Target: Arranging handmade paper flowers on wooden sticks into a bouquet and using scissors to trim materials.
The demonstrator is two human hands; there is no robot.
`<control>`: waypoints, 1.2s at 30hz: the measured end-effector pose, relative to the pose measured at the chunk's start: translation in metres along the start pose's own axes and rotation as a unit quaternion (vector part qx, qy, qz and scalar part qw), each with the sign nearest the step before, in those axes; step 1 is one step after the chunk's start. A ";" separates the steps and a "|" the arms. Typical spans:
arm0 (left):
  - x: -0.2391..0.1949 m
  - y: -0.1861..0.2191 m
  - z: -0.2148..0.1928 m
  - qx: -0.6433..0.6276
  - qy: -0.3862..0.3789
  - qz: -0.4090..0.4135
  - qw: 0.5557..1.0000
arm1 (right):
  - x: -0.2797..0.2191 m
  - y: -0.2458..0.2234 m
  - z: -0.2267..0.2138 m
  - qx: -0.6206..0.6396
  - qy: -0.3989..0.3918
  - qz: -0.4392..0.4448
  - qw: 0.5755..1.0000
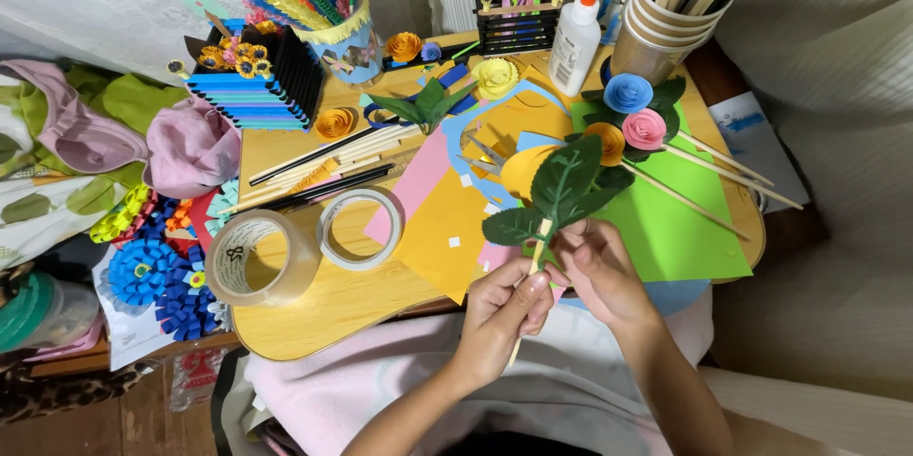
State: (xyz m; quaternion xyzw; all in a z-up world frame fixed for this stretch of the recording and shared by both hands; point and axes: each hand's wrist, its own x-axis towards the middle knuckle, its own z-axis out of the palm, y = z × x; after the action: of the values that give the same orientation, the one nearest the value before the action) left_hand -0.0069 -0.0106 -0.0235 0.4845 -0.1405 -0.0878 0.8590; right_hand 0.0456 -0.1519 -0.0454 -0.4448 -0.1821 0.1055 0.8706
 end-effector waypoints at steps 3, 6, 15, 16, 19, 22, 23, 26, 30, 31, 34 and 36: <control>-0.002 -0.004 -0.001 0.041 -0.005 0.000 0.999 | 0.005 -0.002 0.009 0.017 0.025 0.005 1.000; -0.007 0.001 -0.007 0.298 0.039 0.143 0.943 | 0.013 -0.014 0.023 -0.091 0.152 -0.217 0.960; -0.004 0.007 -0.009 0.329 0.101 0.220 0.913 | -0.015 -0.015 0.017 -0.258 0.117 -0.240 0.929; -0.004 0.011 -0.007 0.330 0.101 0.221 0.912 | -0.019 -0.009 0.009 -0.257 0.116 -0.241 0.929; -0.003 0.014 -0.005 0.347 0.094 0.243 0.901 | -0.026 0.001 -0.003 -0.194 0.149 -0.181 0.953; -0.003 0.002 -0.012 0.340 0.116 0.247 0.900 | -0.020 -0.010 0.010 -0.102 0.076 -0.176 0.976; -0.003 0.002 -0.013 0.348 0.131 0.253 0.893 | -0.016 -0.017 0.017 -0.134 0.047 -0.171 0.975; -0.002 -0.001 -0.014 0.363 0.150 0.257 0.883 | -0.008 -0.023 0.021 -0.137 0.023 -0.155 0.978; 0.005 -0.007 -0.020 0.353 0.157 0.245 0.890 | 0.004 -0.018 0.007 -0.163 0.071 -0.138 0.974; 0.010 -0.012 -0.025 0.352 0.157 0.245 0.890 | 0.009 -0.019 0.013 -0.164 0.071 -0.138 0.974; 0.020 -0.021 -0.036 0.382 0.200 0.239 0.870 | 0.025 -0.019 0.026 -0.212 0.108 -0.148 0.960; 0.026 -0.020 -0.037 0.380 0.201 0.226 0.874 | 0.033 -0.020 0.027 -0.248 0.129 -0.127 0.952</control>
State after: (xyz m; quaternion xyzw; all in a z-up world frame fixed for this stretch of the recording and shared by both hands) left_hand 0.0290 0.0013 -0.0546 0.7359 -0.0924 0.2679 0.6149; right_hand 0.0654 -0.1325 -0.0070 -0.6297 -0.1434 -0.1124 0.7552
